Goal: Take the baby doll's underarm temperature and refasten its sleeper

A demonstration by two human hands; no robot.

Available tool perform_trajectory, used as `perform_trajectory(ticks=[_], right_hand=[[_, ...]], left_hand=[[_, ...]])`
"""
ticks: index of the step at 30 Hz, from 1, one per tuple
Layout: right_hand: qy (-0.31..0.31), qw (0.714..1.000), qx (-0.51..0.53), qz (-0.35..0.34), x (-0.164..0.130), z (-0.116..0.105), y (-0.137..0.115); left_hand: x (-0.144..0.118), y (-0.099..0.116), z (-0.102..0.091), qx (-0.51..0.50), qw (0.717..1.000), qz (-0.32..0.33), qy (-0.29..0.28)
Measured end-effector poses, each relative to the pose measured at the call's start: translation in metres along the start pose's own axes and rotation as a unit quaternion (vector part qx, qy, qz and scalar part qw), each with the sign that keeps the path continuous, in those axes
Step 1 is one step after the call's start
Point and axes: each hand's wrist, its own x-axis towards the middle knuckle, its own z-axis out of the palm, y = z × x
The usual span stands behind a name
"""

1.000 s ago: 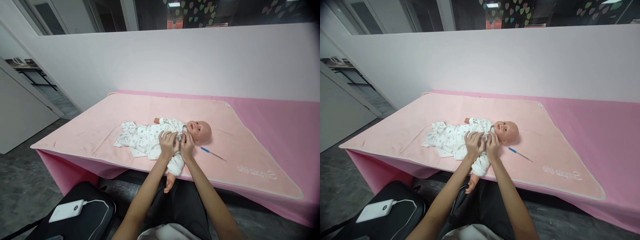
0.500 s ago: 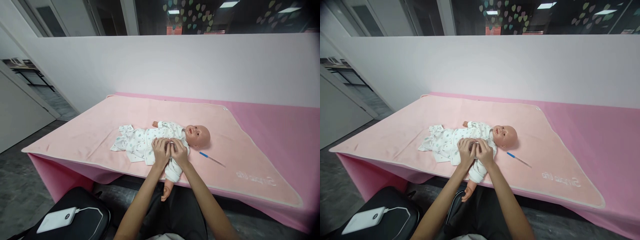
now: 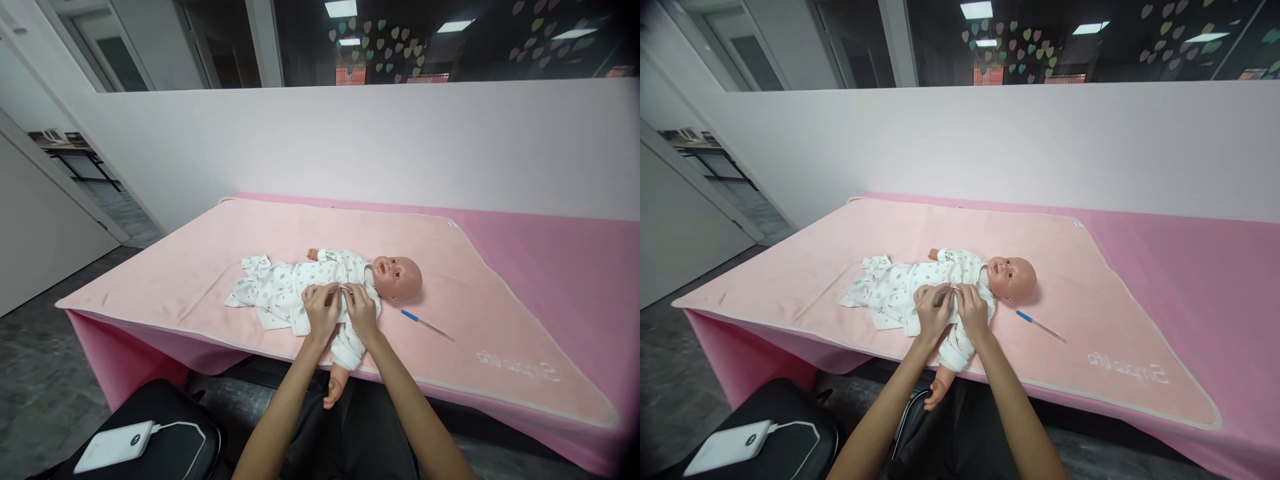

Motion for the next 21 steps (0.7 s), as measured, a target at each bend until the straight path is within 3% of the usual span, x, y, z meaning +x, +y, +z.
perform_trajectory(ticks=[14,21], right_hand=[[0.016,0.997,0.016,0.067,-0.001,0.003,0.002],[0.039,0.995,0.044,0.082,-0.004,0.004,0.004]], left_hand=[[-0.002,0.001,-0.001,0.031,0.998,0.027,-0.045],[-0.002,-0.015,-0.021,0.073,0.997,-0.006,-0.029]])
